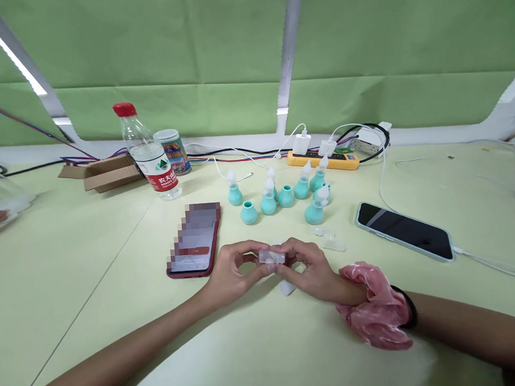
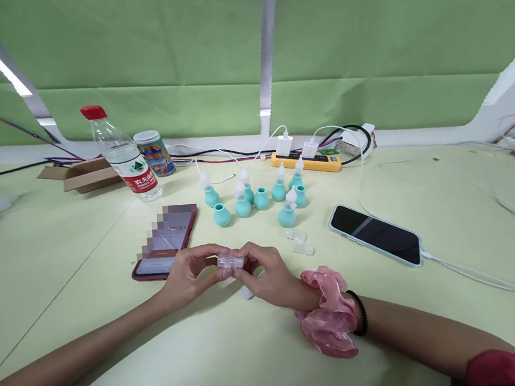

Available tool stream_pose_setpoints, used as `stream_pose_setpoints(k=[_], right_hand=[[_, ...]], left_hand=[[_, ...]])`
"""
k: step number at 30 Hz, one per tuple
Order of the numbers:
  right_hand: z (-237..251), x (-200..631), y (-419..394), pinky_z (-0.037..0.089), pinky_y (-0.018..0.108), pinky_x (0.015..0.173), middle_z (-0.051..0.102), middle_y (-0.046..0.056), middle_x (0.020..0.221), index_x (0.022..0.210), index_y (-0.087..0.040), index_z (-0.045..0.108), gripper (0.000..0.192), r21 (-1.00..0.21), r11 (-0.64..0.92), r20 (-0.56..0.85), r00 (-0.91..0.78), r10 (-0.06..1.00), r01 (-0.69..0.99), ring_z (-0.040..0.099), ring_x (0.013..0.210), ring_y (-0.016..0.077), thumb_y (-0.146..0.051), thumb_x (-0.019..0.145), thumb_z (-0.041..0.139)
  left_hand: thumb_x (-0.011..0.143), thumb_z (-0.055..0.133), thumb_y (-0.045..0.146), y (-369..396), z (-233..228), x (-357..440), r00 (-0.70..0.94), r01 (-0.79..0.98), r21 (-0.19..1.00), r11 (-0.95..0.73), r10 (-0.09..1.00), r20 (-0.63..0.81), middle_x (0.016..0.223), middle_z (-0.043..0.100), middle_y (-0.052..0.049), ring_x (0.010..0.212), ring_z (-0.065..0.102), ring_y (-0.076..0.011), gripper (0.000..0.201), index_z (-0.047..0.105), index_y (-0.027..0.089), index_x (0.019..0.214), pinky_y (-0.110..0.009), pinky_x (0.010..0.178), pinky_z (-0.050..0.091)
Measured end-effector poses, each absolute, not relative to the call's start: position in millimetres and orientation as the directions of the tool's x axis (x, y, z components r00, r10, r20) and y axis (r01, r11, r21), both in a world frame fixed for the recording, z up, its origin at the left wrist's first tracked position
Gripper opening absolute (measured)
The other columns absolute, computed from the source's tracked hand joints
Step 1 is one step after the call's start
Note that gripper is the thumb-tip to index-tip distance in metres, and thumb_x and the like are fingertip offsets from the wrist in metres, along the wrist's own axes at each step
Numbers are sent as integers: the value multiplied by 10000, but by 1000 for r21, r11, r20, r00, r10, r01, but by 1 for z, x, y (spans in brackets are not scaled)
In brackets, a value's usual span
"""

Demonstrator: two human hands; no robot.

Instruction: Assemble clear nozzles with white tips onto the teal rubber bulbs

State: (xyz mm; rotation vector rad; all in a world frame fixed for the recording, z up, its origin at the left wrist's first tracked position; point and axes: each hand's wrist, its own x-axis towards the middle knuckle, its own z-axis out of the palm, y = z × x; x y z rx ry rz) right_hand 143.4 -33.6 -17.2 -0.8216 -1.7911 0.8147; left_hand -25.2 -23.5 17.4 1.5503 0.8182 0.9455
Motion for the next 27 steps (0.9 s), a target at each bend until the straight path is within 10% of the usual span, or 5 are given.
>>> stream_pose_setpoints(k=[27], right_hand=[[13,150,-25,444,233,549,539,-6,662,968,-172,510,277,-884,442,322,-486,812,153,512,576,96,-236,710,588]], left_hand=[[621,679,235,-28,25,-28,344,-5,1000,-14,939,15,666,639,-44,571,541,-124,238,670,104,820,-237,540,448]])
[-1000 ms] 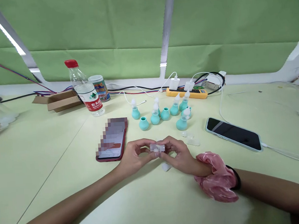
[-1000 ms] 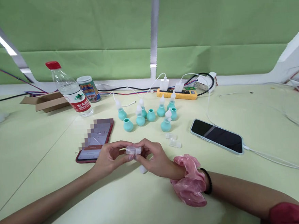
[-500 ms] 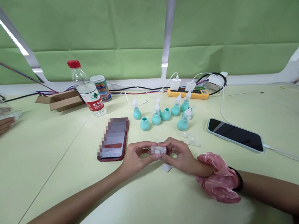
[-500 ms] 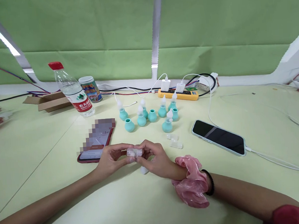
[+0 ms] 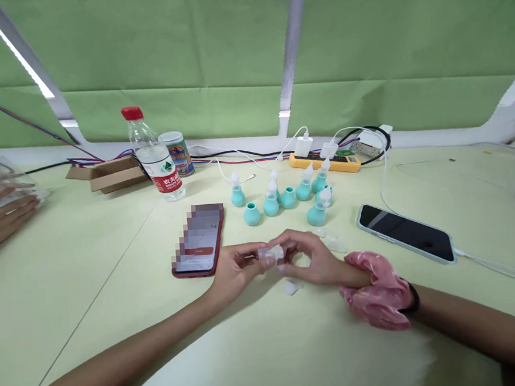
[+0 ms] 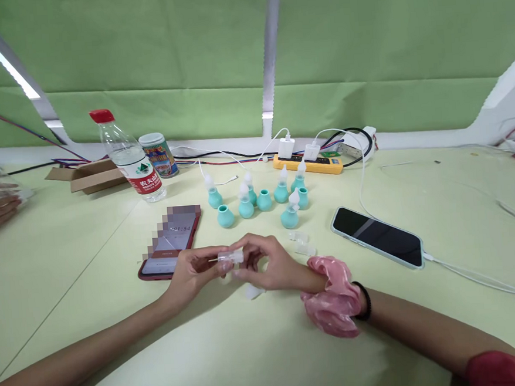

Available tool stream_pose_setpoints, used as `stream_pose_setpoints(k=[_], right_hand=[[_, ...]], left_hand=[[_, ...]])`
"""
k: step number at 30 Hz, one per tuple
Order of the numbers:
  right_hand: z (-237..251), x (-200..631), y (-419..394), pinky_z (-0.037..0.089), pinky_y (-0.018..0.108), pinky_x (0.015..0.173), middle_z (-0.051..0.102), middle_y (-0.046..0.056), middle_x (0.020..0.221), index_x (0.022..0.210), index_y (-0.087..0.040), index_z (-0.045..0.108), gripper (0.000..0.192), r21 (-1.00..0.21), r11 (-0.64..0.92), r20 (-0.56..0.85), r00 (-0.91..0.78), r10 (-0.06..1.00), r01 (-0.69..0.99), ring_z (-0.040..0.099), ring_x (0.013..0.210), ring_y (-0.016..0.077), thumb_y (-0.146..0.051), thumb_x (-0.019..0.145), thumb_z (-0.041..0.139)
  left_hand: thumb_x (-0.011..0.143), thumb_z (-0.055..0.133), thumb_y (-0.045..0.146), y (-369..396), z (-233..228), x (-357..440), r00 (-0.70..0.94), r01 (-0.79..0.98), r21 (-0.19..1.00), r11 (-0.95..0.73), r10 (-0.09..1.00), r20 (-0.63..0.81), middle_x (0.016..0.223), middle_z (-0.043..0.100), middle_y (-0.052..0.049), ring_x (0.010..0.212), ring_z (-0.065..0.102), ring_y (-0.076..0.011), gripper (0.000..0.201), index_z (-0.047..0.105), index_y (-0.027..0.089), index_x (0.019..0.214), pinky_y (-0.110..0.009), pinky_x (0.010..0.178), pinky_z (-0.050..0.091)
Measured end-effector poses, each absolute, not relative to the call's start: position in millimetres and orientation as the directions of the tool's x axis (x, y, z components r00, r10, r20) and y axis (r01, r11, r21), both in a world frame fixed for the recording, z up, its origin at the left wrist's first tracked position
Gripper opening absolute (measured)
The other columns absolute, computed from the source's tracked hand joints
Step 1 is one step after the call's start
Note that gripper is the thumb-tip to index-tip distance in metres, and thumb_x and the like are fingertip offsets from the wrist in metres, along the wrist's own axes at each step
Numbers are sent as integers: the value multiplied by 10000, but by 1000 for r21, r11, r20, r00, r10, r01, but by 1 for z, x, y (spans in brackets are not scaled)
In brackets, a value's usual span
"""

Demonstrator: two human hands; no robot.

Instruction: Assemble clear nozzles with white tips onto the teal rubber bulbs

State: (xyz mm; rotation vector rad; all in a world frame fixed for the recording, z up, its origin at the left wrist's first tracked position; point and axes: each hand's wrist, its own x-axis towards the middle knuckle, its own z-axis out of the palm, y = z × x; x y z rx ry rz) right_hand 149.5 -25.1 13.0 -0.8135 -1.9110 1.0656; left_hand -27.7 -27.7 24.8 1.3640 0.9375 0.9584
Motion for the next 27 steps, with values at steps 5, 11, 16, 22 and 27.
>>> stream_pose_setpoints(k=[5,11,16,22,27], right_hand=[[38,144,11,400,221,467,526,-20,583,1079,-141,456,448,-882,351,232,-358,904,314,472,461,85,-382,717,561],[33,123,46,355,230,491,511,-29,486,1053,-121,525,444,-552,460,263,-378,887,695,479,468,112,-393,705,565],[22,116,51,320,218,474,529,-7,516,834,-125,598,235,-496,471,257,-395,882,730,486,492,115,-281,659,592],[29,134,29,382,248,527,564,43,741,737,-151,526,215,-497,462,324,-337,884,734,512,616,140,-324,627,591],[26,154,-12,433,245,580,571,24,857,751,-203,377,277,-715,500,356,-360,862,489,532,752,153,-194,585,598]], left_hand=[[559,718,226,-24,43,-34,203,-75,997,-15,979,30,603,615,-16,528,520,-104,275,680,103,802,-228,517,434],[529,730,211,-25,47,-37,186,-109,993,-52,980,72,668,652,-37,573,559,-133,273,691,116,782,-253,541,465],[548,720,203,-23,42,-38,131,-115,989,-96,985,110,738,650,-37,664,579,-137,255,666,124,785,-247,622,480],[571,701,213,-21,43,-39,102,-138,988,-75,991,90,727,636,-31,620,573,-130,256,607,121,791,-279,636,480],[615,669,245,-26,37,-34,166,-134,990,-41,984,63,636,623,-28,529,543,-120,220,589,112,772,-284,589,466]])
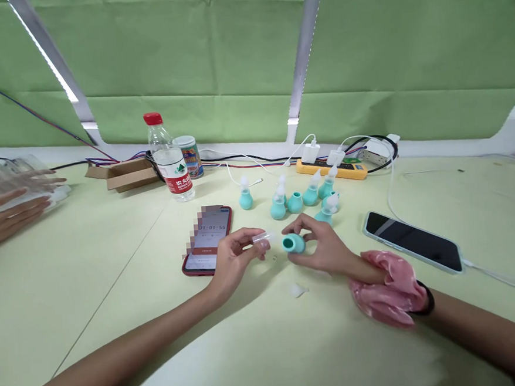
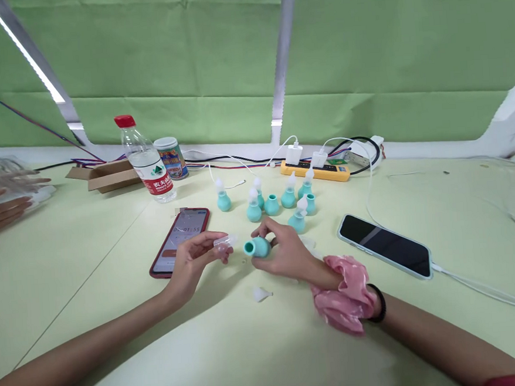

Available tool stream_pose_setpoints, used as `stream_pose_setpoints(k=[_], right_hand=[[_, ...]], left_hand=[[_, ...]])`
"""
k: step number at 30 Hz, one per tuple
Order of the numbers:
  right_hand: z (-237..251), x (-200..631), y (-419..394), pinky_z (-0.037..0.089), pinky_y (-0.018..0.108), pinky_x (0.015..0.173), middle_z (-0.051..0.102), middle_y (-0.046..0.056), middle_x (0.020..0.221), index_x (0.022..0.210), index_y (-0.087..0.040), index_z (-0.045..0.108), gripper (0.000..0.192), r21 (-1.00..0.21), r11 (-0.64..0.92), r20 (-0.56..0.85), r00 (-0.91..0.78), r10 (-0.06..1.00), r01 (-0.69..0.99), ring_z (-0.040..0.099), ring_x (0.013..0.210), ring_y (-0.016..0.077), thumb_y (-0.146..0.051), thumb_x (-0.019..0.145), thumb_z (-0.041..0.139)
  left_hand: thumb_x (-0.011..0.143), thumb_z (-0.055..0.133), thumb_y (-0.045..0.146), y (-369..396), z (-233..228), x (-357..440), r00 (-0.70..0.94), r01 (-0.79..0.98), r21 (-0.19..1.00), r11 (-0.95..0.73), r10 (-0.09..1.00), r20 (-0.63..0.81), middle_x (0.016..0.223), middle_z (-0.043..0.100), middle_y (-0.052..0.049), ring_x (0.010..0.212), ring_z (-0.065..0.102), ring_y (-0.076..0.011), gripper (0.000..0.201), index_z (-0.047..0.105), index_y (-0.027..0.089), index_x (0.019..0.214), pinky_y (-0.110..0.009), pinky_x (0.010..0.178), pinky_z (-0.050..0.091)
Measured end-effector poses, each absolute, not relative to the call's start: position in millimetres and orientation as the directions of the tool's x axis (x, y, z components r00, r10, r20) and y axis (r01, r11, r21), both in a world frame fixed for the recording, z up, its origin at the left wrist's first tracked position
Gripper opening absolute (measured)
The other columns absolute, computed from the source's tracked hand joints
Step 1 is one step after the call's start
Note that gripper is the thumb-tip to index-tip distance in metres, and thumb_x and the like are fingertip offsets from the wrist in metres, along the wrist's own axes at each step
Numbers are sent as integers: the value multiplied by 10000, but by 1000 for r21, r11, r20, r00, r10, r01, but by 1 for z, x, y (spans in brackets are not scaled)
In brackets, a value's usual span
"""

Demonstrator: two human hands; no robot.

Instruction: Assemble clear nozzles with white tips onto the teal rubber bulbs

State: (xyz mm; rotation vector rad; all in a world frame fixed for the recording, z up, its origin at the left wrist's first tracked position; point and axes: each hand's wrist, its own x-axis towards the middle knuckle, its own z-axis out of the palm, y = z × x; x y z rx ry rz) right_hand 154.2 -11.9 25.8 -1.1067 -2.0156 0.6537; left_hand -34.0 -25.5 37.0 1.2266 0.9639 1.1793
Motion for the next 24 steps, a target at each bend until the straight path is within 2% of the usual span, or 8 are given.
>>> stream_pose_setpoints(k=[3,7,11,17,24], right_hand=[[15,156,-27,422,256,619,557,-2,786,789,-212,349,299,-770,500,392,-323,861,397,524,699,137,-128,592,557],[5,154,-28,396,254,629,525,11,798,913,-199,429,295,-721,535,399,-367,840,441,500,700,138,-112,638,489],[3,154,-23,375,244,591,512,8,735,848,-188,477,228,-634,591,418,-423,804,499,467,642,131,-107,636,454],[-1,153,-25,343,220,507,482,-21,625,748,-184,476,183,-570,628,457,-431,778,530,434,542,104,-104,584,467],[-9,154,-22,334,216,490,503,-17,592,703,-182,474,122,-522,628,495,-395,774,576,452,524,105,-112,604,467]], left_hand=[[651,646,253,-29,29,-31,192,-127,991,-53,978,77,626,617,-20,522,536,-114,205,579,121,793,-275,584,459],[652,649,243,-32,23,-29,223,-86,994,-65,971,83,652,597,-14,591,549,-120,202,588,128,808,-241,577,449],[626,670,211,-34,24,-28,280,-30,998,-56,958,62,691,593,-33,631,537,-119,192,609,112,779,-222,570,439],[629,661,233,-29,28,-27,413,-45,997,56,910,-32,583,571,-16,498,485,-88,184,629,98,751,-218,485,409],[594,688,263,-23,30,-26,429,63,996,62,900,-83,576,572,-14,479,458,-83,254,644,89,774,-221,466,411]])
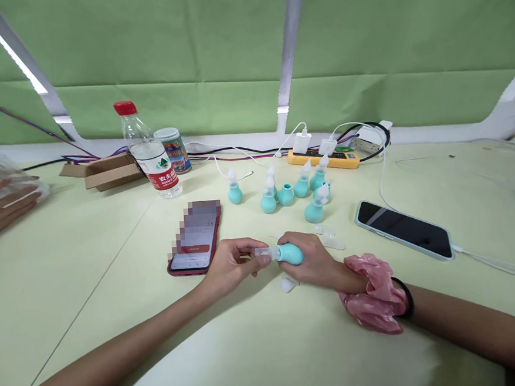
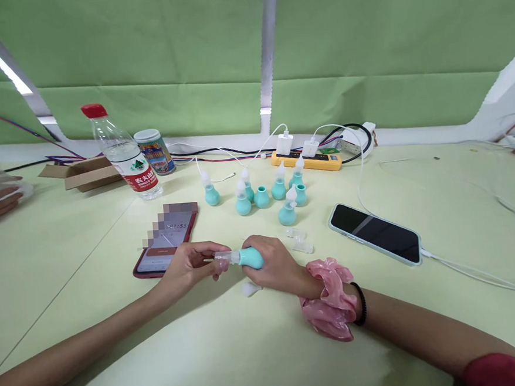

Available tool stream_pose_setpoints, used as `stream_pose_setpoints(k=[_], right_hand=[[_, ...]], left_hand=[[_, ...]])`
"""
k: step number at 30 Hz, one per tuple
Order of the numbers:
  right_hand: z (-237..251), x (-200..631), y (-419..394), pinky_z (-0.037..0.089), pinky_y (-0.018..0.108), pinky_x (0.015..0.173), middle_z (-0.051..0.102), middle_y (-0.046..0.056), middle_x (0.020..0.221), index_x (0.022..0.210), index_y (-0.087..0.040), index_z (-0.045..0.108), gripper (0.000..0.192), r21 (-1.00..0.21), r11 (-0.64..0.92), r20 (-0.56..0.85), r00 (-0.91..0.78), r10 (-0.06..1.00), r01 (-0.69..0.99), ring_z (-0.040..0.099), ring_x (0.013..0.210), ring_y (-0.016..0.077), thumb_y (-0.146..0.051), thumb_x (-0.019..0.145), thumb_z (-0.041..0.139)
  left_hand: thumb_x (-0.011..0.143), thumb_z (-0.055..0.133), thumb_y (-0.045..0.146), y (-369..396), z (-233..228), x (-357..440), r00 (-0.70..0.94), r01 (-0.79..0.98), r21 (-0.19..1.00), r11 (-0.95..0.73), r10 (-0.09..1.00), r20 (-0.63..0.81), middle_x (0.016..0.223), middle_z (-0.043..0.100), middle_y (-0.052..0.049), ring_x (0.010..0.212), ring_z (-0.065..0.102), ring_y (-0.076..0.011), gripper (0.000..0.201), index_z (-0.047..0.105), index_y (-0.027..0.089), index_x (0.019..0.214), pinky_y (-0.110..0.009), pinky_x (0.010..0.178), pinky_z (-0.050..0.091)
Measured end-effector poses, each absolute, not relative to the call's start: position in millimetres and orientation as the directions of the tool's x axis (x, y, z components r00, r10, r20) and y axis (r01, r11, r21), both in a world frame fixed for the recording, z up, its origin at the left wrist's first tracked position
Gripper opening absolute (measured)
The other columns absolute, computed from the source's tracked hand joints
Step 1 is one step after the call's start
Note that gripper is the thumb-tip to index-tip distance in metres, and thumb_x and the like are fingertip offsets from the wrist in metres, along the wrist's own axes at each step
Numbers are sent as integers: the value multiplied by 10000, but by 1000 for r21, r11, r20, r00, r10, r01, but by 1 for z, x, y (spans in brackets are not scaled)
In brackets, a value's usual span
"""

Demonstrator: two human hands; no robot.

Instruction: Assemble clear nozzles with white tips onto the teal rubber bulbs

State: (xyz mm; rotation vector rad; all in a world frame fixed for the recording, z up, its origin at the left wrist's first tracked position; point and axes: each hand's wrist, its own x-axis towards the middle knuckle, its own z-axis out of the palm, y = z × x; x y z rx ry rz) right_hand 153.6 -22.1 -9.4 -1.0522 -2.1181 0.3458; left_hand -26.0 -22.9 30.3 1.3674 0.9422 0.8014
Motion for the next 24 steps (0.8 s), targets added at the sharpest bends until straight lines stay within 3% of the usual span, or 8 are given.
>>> stream_pose_setpoints(k=[4,8,16,24], right_hand=[[-12,154,-20,334,216,488,520,-10,589,681,-178,472,104,-495,621,499,-386,776,608,470,527,109,-104,609,457],[-13,153,-20,335,214,489,522,-9,583,671,-172,475,96,-484,611,477,-396,784,627,474,523,107,-100,612,449],[-8,153,-21,305,193,467,487,-35,543,660,-170,476,120,-550,602,401,-449,799,580,429,494,84,-85,578,451],[-5,154,-18,281,184,449,451,-53,528,620,-174,457,143,-622,614,367,-512,776,486,383,478,69,-63,529,444]], left_hand=[[658,635,292,-24,26,-26,419,211,973,-95,908,-2,630,591,-28,540,488,-109,239,647,97,797,-238,505,436],[730,570,273,-27,21,-28,447,370,837,-403,867,220,657,607,-36,603,519,-134,191,649,117,806,-252,557,432],[781,497,147,-27,15,-29,606,355,465,-811,579,546,659,581,-61,590,486,-126,136,582,88,870,-247,535,419],[771,409,-1,-28,11,-27,716,334,107,-936,326,617,726,582,-100,655,456,-159,243,462,85,992,-280,523,437]])
